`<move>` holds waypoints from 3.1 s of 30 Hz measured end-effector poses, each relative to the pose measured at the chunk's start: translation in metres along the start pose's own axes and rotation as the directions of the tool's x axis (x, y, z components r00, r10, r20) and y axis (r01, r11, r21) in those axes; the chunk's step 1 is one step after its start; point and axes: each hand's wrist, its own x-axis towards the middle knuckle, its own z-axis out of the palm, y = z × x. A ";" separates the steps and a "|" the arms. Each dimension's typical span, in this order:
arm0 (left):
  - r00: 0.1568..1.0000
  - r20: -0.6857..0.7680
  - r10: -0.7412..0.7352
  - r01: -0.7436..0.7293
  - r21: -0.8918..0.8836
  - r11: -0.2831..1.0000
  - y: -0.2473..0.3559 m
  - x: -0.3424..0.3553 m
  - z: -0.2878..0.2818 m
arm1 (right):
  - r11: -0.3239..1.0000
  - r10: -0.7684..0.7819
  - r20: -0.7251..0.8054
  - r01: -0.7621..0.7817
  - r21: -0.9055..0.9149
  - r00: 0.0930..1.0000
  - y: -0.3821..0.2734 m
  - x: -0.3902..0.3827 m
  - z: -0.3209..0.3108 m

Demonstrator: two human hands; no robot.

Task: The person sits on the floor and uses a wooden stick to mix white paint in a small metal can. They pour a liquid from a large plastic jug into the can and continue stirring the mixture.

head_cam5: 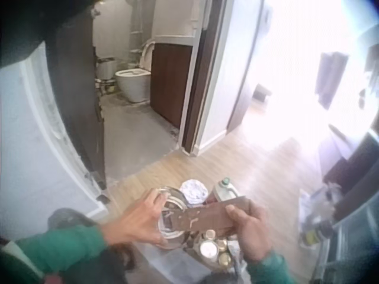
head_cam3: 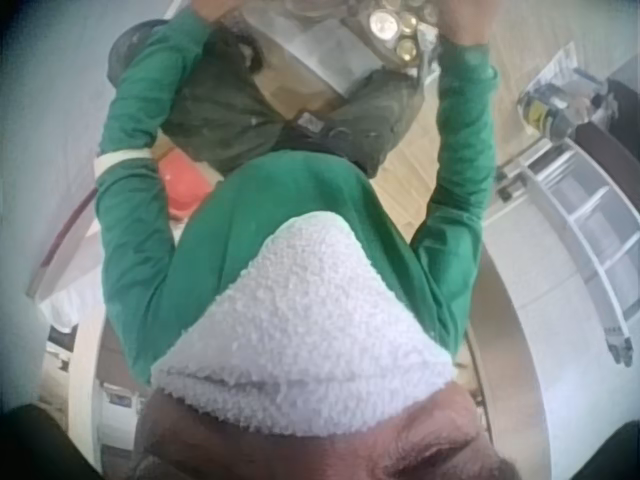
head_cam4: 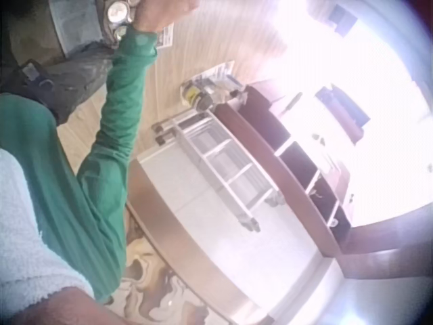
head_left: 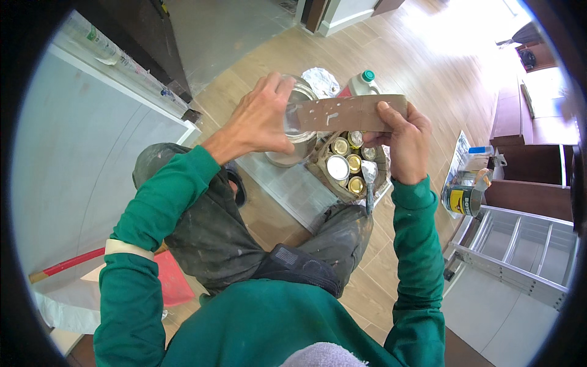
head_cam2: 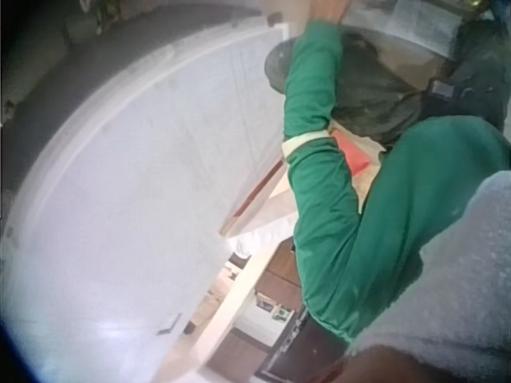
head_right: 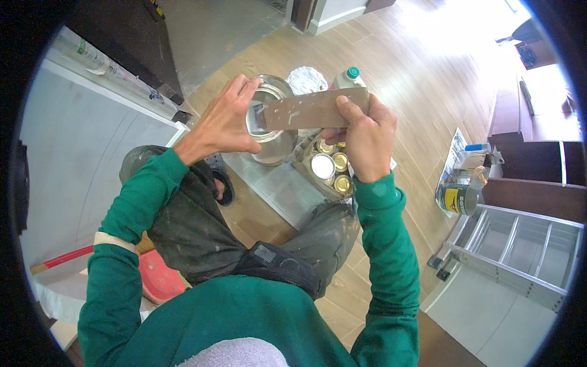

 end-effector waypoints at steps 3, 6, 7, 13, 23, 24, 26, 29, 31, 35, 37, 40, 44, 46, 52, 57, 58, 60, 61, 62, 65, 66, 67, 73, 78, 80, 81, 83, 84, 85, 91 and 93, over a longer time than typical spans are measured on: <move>1.000 0.008 -0.020 0.020 0.004 1.000 0.001 0.001 -0.001 | 0.987 -0.149 -0.006 0.149 -0.066 0.989 -0.006 -0.008 0.000; 1.000 0.022 -0.023 0.023 0.003 1.000 0.002 0.004 -0.001 | 0.833 -0.392 0.117 0.407 -0.376 0.912 -0.010 -0.019 0.008; 1.000 0.020 -0.014 0.014 0.004 1.000 0.003 0.004 -0.001 | 0.682 -0.524 0.200 0.548 -0.484 0.828 -0.011 -0.020 0.012; 1.000 0.021 0.010 -0.011 0.036 0.999 0.007 0.007 0.002 | 0.642 -0.486 0.275 0.552 -0.531 0.830 -0.007 -0.012 0.020; 0.998 -0.039 0.046 -0.042 0.099 0.994 0.002 0.006 0.008 | 0.999 -0.033 -0.016 0.033 -0.001 0.999 0.045 0.010 -0.004; 0.997 -0.055 0.058 -0.052 0.104 0.993 0.002 0.006 0.008 | 0.999 -0.019 -0.020 0.020 0.050 1.000 0.050 0.010 -0.006; 0.994 -0.085 0.068 -0.059 0.109 0.992 0.002 0.005 0.009 | 0.992 0.024 -0.039 -0.018 0.126 0.999 0.059 0.009 -0.010; 0.990 -0.124 0.069 -0.062 0.059 0.996 0.002 0.004 0.009 | 0.981 0.043 -0.038 -0.035 0.190 0.998 0.065 0.008 -0.016; 0.984 -0.155 0.085 -0.079 0.047 0.996 0.002 0.004 0.010 | 0.978 0.049 -0.067 -0.035 0.205 0.997 0.067 0.007 -0.019; 0.980 -0.180 0.089 -0.084 0.037 0.996 0.001 0.006 0.010 | 0.968 0.052 -0.109 -0.024 0.249 0.993 0.069 0.003 -0.023; 0.980 -0.183 0.079 -0.073 0.036 0.997 0.000 0.007 0.011 | 0.964 0.062 -0.133 -0.025 0.263 0.989 0.070 0.001 -0.025; 0.983 -0.172 0.064 -0.059 0.033 0.998 -0.001 0.008 0.011 | 0.956 0.102 -0.172 -0.049 0.289 0.980 0.072 -0.002 -0.028; 0.983 -0.182 0.036 -0.032 0.022 0.999 -0.002 0.007 0.011 | 0.935 0.170 -0.183 -0.100 0.340 0.968 0.077 -0.005 -0.034; 0.983 -0.180 0.032 -0.028 0.025 0.999 -0.002 0.007 0.011 | 0.927 0.189 -0.167 -0.120 0.356 0.968 0.079 -0.005 -0.037; 0.983 -0.184 0.008 -0.007 0.006 1.000 -0.004 0.008 0.010 | 0.908 0.169 -0.106 -0.113 0.403 0.980 0.088 -0.005 -0.045; 0.982 -0.189 -0.018 0.015 -0.017 1.000 -0.004 0.009 0.008 | 0.916 0.184 -0.115 -0.128 0.379 0.976 0.093 -0.006 -0.053; 0.982 -0.187 -0.026 0.022 -0.022 1.000 -0.004 0.009 0.007 | 0.912 0.178 -0.118 -0.119 0.393 0.977 0.092 -0.006 -0.054; 0.982 -0.181 -0.045 0.040 -0.028 0.999 -0.004 0.009 0.006 | 0.905 0.170 -0.130 -0.103 0.413 0.977 0.091 -0.005 -0.056; 0.982 -0.177 -0.057 0.052 -0.030 0.998 -0.004 0.010 0.006 | 0.904 0.153 -0.117 -0.091 0.417 0.981 0.090 -0.004 -0.057; 0.983 -0.171 -0.073 0.069 -0.030 0.997 -0.004 0.010 0.005 | 0.906 0.145 -0.115 -0.085 0.415 0.983 0.089 -0.004 -0.057; 0.979 -0.184 -0.092 0.084 -0.049 0.995 -0.005 0.010 0.005 | 0.908 0.138 -0.108 -0.082 0.412 0.984 0.084 -0.002 -0.058; 0.978 -0.185 -0.096 0.089 -0.047 0.995 -0.005 0.010 0.005 | 0.909 0.138 -0.112 -0.081 0.409 0.984 0.083 -0.002 -0.059; 0.977 -0.185 -0.101 0.094 -0.047 0.994 -0.006 0.010 0.006 | 0.903 0.135 -0.102 -0.080 0.422 0.986 0.082 -0.001 -0.059; 0.978 -0.171 -0.119 0.113 -0.043 0.993 -0.009 0.009 0.006 | 0.888 0.144 -0.101 -0.083 0.453 0.984 0.078 0.000 -0.060; 0.980 -0.135 -0.143 0.140 -0.026 0.990 -0.010 0.007 0.004 | 0.899 0.128 -0.112 -0.068 0.433 0.985 0.073 0.000 -0.061; 0.980 -0.122 -0.159 0.157 -0.027 0.987 -0.010 0.007 0.004 | 0.894 0.108 -0.100 -0.052 0.445 0.989 0.070 -0.001 -0.060; 0.980 -0.126 -0.157 0.155 -0.024 0.988 -0.010 0.007 0.004 | 0.893 0.091 -0.094 -0.039 0.447 0.991 0.069 -0.001 -0.060; 0.979 -0.128 -0.156 0.154 -0.025 0.988 -0.011 0.007 0.004 | 0.896 0.094 -0.101 -0.040 0.441 0.990 0.067 -0.001 -0.059; 0.980 -0.131 -0.151 0.150 -0.016 0.989 -0.011 0.007 0.004 | 0.901 0.089 -0.107 -0.034 0.433 0.990 0.066 -0.002 -0.059; 0.980 -0.129 -0.150 0.150 -0.012 0.989 -0.011 0.007 0.004 | 0.901 0.089 -0.103 -0.036 0.432 0.991 0.066 -0.002 -0.058; 0.978 -0.132 -0.160 0.160 -0.012 0.987 -0.012 0.006 0.006 | 0.902 0.093 -0.102 -0.041 0.431 0.990 0.066 -0.002 -0.058; 0.978 -0.130 -0.165 0.165 -0.011 0.986 -0.013 0.005 0.006 | 0.904 0.096 -0.118 -0.037 0.425 0.988 0.066 -0.002 -0.058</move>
